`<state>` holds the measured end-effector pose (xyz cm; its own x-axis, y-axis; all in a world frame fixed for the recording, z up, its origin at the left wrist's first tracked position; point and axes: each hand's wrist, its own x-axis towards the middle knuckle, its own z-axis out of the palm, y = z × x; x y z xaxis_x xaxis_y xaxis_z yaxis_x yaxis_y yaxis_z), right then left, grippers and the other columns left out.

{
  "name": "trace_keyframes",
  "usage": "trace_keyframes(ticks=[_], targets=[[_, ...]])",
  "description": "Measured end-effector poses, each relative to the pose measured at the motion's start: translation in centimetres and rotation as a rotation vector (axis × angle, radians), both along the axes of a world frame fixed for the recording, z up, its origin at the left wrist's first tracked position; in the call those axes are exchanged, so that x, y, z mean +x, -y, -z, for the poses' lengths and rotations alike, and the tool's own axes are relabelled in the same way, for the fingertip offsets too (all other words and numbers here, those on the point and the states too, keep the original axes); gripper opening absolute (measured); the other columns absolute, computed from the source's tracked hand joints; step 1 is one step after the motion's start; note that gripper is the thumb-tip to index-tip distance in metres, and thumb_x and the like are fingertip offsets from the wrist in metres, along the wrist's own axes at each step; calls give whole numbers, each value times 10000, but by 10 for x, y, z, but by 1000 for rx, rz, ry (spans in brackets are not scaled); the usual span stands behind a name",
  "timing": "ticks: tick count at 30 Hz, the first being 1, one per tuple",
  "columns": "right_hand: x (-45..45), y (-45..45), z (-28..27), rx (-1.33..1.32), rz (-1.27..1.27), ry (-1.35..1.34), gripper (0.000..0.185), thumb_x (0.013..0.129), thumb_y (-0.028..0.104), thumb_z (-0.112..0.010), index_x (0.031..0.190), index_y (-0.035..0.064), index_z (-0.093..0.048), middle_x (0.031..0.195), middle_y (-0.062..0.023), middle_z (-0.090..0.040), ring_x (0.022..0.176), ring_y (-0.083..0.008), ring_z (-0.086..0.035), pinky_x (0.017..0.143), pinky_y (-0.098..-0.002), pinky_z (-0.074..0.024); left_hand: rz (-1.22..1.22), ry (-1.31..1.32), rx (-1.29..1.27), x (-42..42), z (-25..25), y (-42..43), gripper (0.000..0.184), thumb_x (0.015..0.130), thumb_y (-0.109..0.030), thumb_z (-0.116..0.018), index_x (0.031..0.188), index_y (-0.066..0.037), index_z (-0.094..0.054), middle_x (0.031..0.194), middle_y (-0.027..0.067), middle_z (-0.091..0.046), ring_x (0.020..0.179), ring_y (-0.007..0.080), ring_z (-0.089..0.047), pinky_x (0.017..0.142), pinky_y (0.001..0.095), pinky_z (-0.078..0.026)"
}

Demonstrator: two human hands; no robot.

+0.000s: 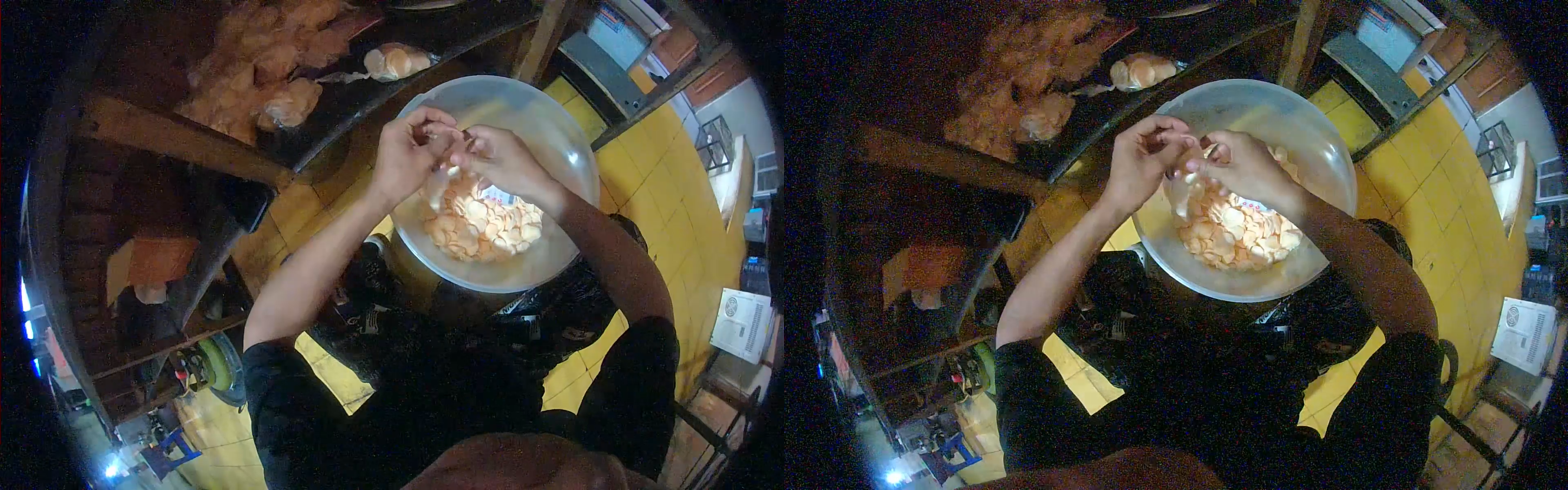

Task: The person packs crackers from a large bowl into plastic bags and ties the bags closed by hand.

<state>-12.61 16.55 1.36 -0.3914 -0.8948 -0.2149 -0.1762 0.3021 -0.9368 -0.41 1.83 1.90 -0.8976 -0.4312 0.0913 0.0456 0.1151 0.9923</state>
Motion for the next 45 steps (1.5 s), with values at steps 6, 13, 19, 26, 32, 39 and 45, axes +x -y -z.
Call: trace_keyframes(ticks=[6, 13, 19, 26, 32, 39, 45], targets=[[7, 7, 23, -231, 35, 524, 280, 918, 182, -675, 1085, -28, -593, 925, -124, -674, 811, -176, -675, 651, -283, -573, 105, 58, 27, 1, 3, 8, 101, 890, -27, -663, 989, -16, -652, 867, 35, -700, 739, 72, -629, 623, 222, -503], [-2, 6, 14, -90, 79, 358, 149, 936, 125, -642, 1011, 14, -579, 922, -70, -651, 819, -127, -640, 705, -252, -544, -60, -92, -634, 4, 1, 11, 154, 867, -23, -660, 1014, 18, -648, 838, 82, -694, 684, 111, -638, 654, 259, -526], [6, 10, 38, -143, 93, 193, 158, 912, 115, -656, 999, 12, -574, 870, -77, -653, 768, -139, -641, 646, -272, -536, -72, 228, -474, 2, 11, 12, 178, 868, -5, -614, 1042, 26, -636, 877, 95, -675, 696, 146, -666, 627, 278, -544], [10, 6, 14, -54, 62, -374, 152, 846, 62, -605, 993, 25, -620, 865, -195, -683, 767, -309, -689, 690, -400, -538, 41, 196, -151, 3, 2, 9, 79, 851, -14, -611, 916, 8, -651, 830, 170, -689, 692, 224, -705, 626, 332, -542], [-5, 3, 11, -317, 25, -664, 252, 869, 16, -516, 1090, -21, -630, 912, -188, -685, 773, -270, -691, 728, -386, -535, -2, 111, -867, 1, 15, 17, 214, 763, 30, -656, 972, 2, -623, 851, 161, -658, 805, 227, -702, 705, 343, -561], [6, -4, -22, -26, -114, -296, 263, 816, 73, -622, 1074, 20, -613, 914, -203, -680, 859, -349, -680, 768, -435, -522, 83, 159, -320, -3, 1, 9, 196, 812, -3, -658, 999, -9, -602, 946, 62, -651, 837, 139, -613, 792, 308, -514], [-10, 6, -20, -441, -269, -329, 153, 933, 149, -586, 986, 5, -585, 874, -105, -640, 846, -203, -629, 763, -348, -500, 195, -104, -4, -6, 7, -11, 306, 961, -252, -604, 1150, -12, -589, 1110, 33, -616, 1012, 118, -564, 892, 305, -471]])
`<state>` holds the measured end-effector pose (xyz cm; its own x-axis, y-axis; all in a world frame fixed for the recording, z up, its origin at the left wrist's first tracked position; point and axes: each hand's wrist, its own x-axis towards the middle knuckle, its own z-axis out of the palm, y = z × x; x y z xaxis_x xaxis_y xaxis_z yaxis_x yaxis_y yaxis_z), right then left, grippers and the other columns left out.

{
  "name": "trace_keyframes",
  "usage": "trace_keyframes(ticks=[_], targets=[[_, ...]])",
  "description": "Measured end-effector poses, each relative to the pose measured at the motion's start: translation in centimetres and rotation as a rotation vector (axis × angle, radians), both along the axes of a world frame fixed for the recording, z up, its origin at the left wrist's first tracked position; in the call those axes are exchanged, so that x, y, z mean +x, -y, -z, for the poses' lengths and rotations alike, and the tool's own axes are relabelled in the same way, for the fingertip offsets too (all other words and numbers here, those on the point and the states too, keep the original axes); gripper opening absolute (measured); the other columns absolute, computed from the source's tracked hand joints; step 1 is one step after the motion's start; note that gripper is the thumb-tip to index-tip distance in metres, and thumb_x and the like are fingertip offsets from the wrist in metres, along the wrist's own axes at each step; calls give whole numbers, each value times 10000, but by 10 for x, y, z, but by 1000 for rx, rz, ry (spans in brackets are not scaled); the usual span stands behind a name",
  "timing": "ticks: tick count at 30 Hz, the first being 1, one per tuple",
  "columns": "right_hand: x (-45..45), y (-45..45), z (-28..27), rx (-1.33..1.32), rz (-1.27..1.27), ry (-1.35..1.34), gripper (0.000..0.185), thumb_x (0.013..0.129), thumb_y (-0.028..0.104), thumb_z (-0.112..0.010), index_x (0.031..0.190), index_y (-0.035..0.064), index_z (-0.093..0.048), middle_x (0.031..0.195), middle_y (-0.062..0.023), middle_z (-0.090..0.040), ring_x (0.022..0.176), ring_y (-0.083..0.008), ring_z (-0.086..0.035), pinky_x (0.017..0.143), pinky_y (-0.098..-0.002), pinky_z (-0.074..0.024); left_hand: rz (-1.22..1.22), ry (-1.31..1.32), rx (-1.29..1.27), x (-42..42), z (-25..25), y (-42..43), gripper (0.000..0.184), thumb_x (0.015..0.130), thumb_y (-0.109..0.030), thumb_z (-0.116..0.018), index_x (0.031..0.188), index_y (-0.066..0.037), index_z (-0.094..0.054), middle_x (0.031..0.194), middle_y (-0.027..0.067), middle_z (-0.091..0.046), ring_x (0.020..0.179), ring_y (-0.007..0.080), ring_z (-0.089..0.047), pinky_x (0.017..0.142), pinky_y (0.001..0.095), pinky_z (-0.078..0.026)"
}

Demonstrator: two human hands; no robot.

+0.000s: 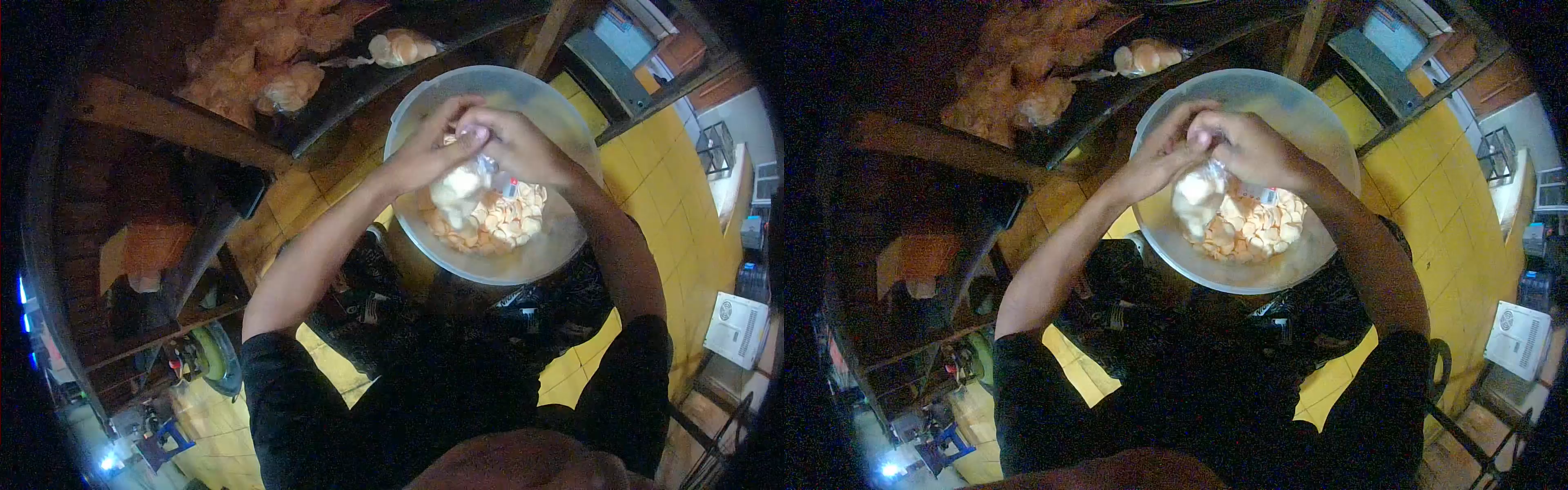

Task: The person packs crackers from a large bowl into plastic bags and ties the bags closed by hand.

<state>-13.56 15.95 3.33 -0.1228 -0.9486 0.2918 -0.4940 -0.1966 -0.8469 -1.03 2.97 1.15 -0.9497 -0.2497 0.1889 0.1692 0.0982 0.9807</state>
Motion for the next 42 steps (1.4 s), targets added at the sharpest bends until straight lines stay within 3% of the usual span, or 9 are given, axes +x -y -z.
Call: trace_keyframes(ticks=[7, 15, 21, 29, 34, 37, 39, 41, 42], targets=[[-22, -6, -5, 79, 122, 279, 236, 971, 218, -582, 992, -14, -622, 853, -12, -619, 821, -74, -557, 735, -255, -474, 430, 566, 111, 5, -14, 5, 382, 918, -352, -632, 1120, -28, -645, 975, 35, -676, 896, 106, -612, 824, 280, -486], [-40, -20, -29, 39, 387, 520, 243, 937, 204, -636, 1028, -21, -649, 903, -31, -646, 844, -110, -598, 779, -271, -497, 219, 472, -5, 9, -20, 10, 310, 889, -340, -678, 925, -34, -711, 800, 13, -685, 677, 78, -606, 619, 252, -486], [-13, -24, -27, 45, 147, -111, 328, 872, 213, -714, 1113, -4, -667, 1169, -132, -609, 997, -187, -613, 856, -300, -502, 76, 488, -18, 9, -25, 18, 332, 856, -371, -720, 841, -40, -732, 731, 17, -677, 635, 72, -585, 579, 252, -463], [-22, -23, -26, -24, 83, -130, 241, 886, 203, -694, 984, -15, -668, 1122, -120, -609, 1013, -210, -582, 898, -343, -459, 123, 550, 0, 13, -23, 24, 458, 836, -477, -703, 872, -21, -726, 766, 36, -676, 662, 93, -587, 603, 267, -460], [-41, -21, -27, 23, 145, 721, 142, 962, 184, -564, 956, 55, -624, 1189, -82, -571, 1005, -120, -565, 837, -319, -459, 264, 446, -63, 20, -40, 25, 410, 852, -420, -682, 1042, -58, -705, 909, 28, -678, 812, 85, -580, 739, 261, -453], [-50, -25, -30, -80, 258, 746, 141, 931, 167, -595, 988, 61, -669, 1098, -49, -631, 956, -136, -591, 814, -304, -467, 242, 434, -65, 19, -32, 31, 364, 857, -374, -677, 1036, -60, -714, 891, 17, -681, 825, 94, -580, 759, 262, -451], [-44, -26, -32, -88, 232, 589, 161, 913, 171, -632, 1003, 44, -675, 1137, -50, -628, 1008, -159, -594, 867, -319, -468, 209, 463, -70, 15, -30, 34, 338, 868, -348, -668, 1029, -57, -721, 896, 19, -693, 833, 101, -583, 776, 272, -455], [-29, -22, -35, -190, 130, -227, 178, 888, 173, -676, 990, 26, -683, 1183, -58, -622, 1073, -178, -586, 920, -336, -460, 182, 459, -96, 15, -34, 31, 336, 864, -344, -675, 1023, -52, -723, 902, 29, -699, 833, 106, -587, 781, 279, -458], [-15, -24, -40, -70, 137, -135, 168, 873, 166, -703, 951, 18, -687, 1222, -91, -612, 1115, -200, -577, 968, -345, -438, 155, 461, -116, 16, -38, 27, 334, 860, -340, -682, 1017, -48, -725, 908, 39, -706, 833, 112, -590, 786, 286, -461]])
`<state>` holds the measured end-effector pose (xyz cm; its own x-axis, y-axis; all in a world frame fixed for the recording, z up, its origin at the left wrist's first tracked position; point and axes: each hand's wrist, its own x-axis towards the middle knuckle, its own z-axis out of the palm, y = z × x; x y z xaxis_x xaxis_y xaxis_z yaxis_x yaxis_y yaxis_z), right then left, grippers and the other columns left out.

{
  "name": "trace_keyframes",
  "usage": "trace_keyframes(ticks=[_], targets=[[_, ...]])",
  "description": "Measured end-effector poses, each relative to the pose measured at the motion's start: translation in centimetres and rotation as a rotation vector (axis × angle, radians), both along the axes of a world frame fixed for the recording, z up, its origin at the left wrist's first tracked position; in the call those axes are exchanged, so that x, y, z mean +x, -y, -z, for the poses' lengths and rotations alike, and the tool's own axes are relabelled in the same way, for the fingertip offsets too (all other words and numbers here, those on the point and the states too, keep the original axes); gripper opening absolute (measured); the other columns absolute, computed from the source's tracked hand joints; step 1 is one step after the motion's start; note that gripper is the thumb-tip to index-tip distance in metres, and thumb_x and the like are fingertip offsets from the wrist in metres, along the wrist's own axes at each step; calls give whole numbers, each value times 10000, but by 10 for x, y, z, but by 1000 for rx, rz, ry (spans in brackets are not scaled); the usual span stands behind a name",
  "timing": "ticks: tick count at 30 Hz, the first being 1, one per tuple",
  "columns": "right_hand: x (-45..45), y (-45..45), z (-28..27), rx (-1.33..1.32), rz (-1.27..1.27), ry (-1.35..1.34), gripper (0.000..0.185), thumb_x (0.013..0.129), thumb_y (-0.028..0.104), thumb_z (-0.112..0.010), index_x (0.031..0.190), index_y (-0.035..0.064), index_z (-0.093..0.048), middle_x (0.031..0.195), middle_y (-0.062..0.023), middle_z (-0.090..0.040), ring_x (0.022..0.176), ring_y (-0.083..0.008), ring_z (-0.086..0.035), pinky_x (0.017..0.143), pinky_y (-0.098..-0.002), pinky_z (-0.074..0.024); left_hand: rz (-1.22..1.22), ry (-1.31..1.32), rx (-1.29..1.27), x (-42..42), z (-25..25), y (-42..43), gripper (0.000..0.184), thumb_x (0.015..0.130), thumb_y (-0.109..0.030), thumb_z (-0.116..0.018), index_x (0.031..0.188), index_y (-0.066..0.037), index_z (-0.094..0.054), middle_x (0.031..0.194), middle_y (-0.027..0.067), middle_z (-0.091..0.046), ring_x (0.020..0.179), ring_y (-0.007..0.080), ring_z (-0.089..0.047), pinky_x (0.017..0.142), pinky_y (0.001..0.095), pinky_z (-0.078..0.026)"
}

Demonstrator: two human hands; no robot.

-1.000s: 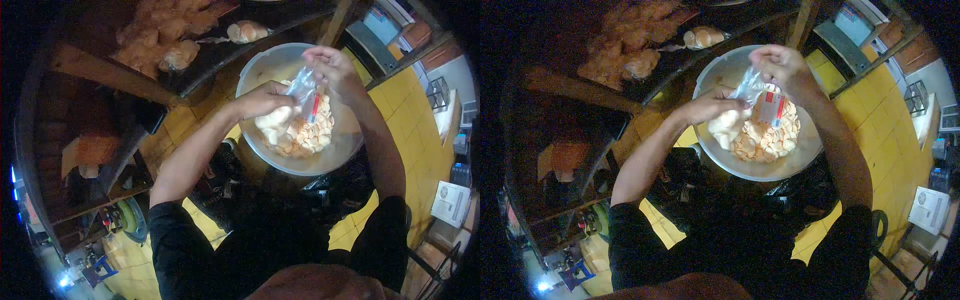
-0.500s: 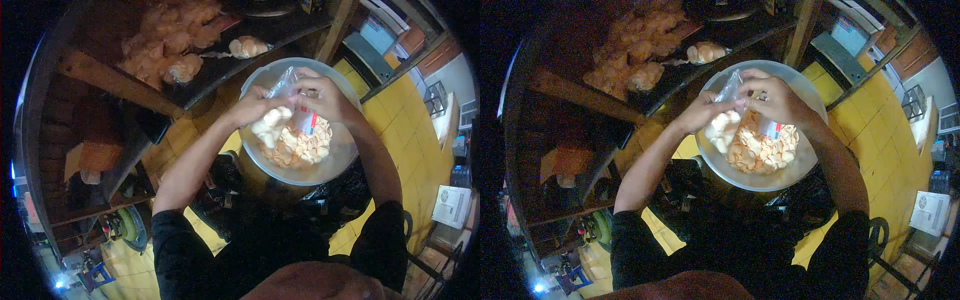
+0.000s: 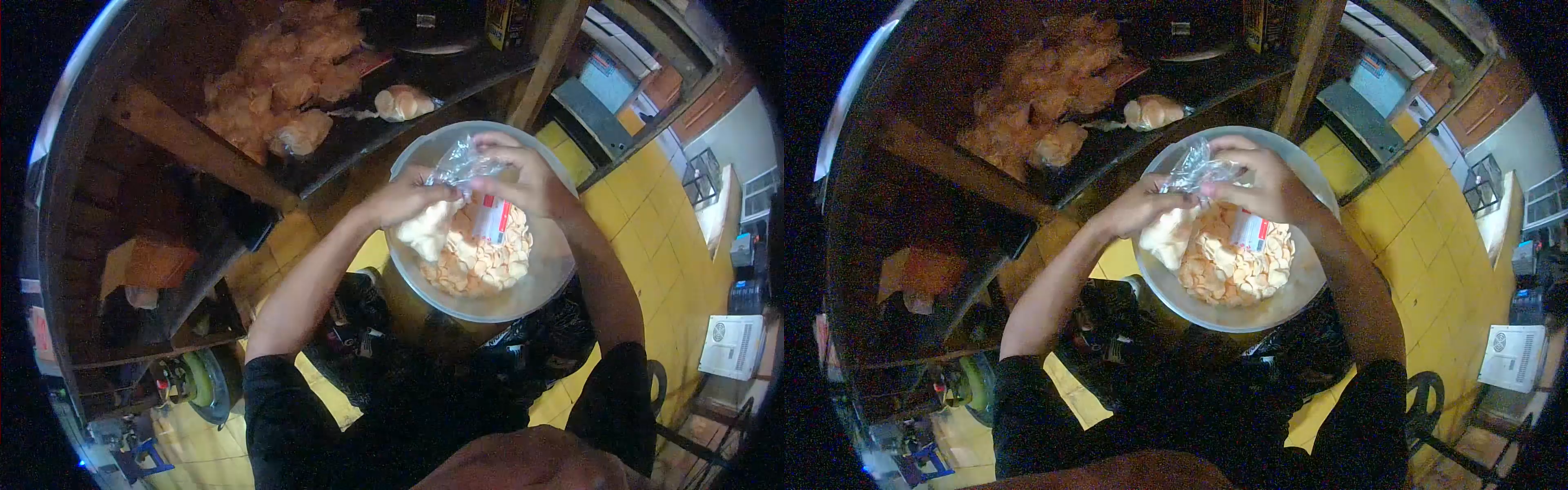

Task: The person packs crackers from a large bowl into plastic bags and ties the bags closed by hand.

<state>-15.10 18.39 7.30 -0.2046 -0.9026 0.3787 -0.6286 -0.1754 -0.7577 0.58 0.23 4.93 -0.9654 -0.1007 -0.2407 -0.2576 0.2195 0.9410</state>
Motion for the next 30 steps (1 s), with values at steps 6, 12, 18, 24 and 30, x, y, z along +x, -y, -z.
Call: trace_keyframes(ticks=[6, 12, 18, 24, 30], targets=[[-19, 5, 4, -140, -60, 939, 141, 930, 116, -560, 941, 24, -667, 1277, -153, -584, 1120, -202, -577, 956, -337, -437, 72, 97, -61, -1, -4, -1, 311, 866, -281, -714, 1068, -45, -703, 954, 55, -699, 863, 111, -605, 811, 273, -475], [-22, -5, 11, -24, -182, 610, 179, 938, 127, -539, 1049, 22, -631, 1340, -155, -542, 1152, -209, -558, 954, -324, -429, 21, 57, 522, 2, 1, 0, 338, 883, -220, -683, 1101, 36, -645, 998, 121, -697, 880, 196, -672, 823, 341, -537], [-15, 2, 13, 82, -247, 263, 133, 943, 159, -594, 1005, 47, -630, 1246, -81, -582, 1110, -188, -568, 931, -331, -450, 191, 139, 842, 7, -10, -3, 291, 904, -198, -641, 1059, 47, -620, 989, 163, -690, 831, 239, -684, 755, 370, -564], [-42, 0, 13, -149, -98, 999, 232, 991, 236, -545, 1171, 89, -533, 1256, -76, -564, 1011, -155, -601, 877, -340, -486, 33, 14, 743, 7, -7, 5, 286, 915, -200, -632, 1078, 35, -613, 983, 162, -691, 808, 238, -682, 717, 379, -576], [17, 13, 30, 54, -244, 633, 495, 1002, 240, -533, 1436, 40, -403, 1345, -106, -518, 1168, -188, -533, 981, -361, -437, -30, -64, 588, 0, -2, -14, 258, 927, -181, -623, 1080, 26, -644, 964, 122, -695, 808, 206, -683, 749, 344, -574]])
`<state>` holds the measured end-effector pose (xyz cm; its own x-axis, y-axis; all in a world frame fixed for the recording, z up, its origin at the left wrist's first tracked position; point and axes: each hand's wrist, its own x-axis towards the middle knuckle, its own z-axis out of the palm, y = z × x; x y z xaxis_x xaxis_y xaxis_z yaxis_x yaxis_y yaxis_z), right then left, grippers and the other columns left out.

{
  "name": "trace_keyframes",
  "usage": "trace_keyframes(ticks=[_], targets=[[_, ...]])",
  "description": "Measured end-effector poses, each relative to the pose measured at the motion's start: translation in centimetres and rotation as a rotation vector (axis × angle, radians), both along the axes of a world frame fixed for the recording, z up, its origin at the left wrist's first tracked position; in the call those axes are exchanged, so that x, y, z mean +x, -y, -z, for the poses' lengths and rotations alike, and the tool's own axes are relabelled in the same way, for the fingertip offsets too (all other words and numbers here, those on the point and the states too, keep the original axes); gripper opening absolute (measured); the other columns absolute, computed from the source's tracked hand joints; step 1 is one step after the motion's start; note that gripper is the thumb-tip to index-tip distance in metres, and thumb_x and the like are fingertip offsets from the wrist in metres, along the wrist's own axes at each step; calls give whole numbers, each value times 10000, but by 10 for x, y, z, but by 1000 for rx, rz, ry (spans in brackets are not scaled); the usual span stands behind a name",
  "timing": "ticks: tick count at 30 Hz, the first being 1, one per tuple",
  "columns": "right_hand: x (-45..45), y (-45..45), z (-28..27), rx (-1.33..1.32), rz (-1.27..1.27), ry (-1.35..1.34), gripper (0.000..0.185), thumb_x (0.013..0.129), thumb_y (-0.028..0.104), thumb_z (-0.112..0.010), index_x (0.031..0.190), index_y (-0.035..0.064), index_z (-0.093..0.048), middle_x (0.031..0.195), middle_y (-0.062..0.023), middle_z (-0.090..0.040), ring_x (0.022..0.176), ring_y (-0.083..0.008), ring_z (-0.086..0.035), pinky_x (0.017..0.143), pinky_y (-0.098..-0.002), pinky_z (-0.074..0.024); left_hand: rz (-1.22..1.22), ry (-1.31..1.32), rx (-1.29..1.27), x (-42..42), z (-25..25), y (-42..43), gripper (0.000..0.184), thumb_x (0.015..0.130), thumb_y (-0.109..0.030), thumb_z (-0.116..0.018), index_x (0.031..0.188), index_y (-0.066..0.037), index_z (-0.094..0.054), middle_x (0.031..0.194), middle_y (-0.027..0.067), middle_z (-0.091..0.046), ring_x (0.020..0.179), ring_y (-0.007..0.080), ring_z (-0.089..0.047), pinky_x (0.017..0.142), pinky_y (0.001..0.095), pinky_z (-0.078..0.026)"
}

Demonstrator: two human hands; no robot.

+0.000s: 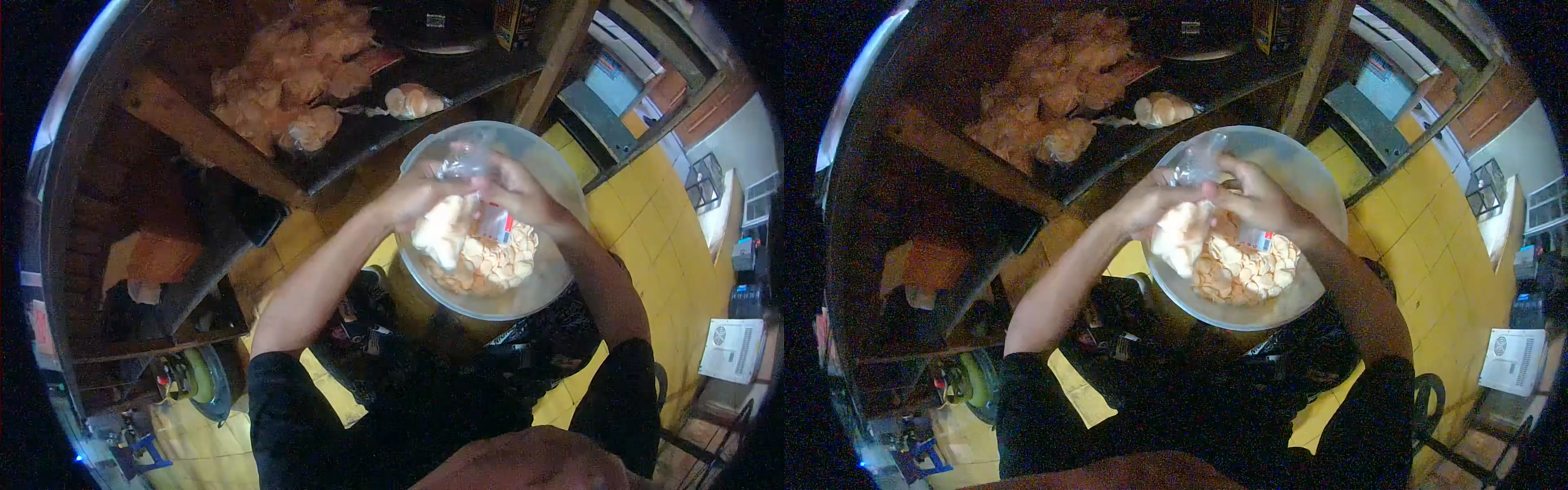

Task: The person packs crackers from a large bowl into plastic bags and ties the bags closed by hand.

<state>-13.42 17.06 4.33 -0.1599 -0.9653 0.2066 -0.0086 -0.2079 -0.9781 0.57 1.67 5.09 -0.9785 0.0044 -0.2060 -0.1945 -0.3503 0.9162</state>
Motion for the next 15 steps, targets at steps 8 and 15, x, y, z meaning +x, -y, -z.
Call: trace_keyframes(ticks=[8, 15], targets=[[6, 7, -7, 136, 108, 406, 508, 1045, 393, -352, 1306, -4, -532, 1419, -137, -475, 1245, -211, -497, 1021, -356, -446, 129, 11, -265, 0, -11, -16, 426, 884, -250, -689, 1215, -5, -582, 1097, 92, -666, 1008, 176, -632, 933, 344, -493], [2, 5, -6, 56, 69, 472, 404, 1024, 326, -461, 1271, 19, -552, 1227, -143, -606, 1094, -217, -597, 946, -373, -485, 154, 255, -187, -7, 13, -11, 547, 890, -376, -667, 1290, -20, -557, 1180, 121, -641, 1077, 193, -603, 990, 337, -450]])
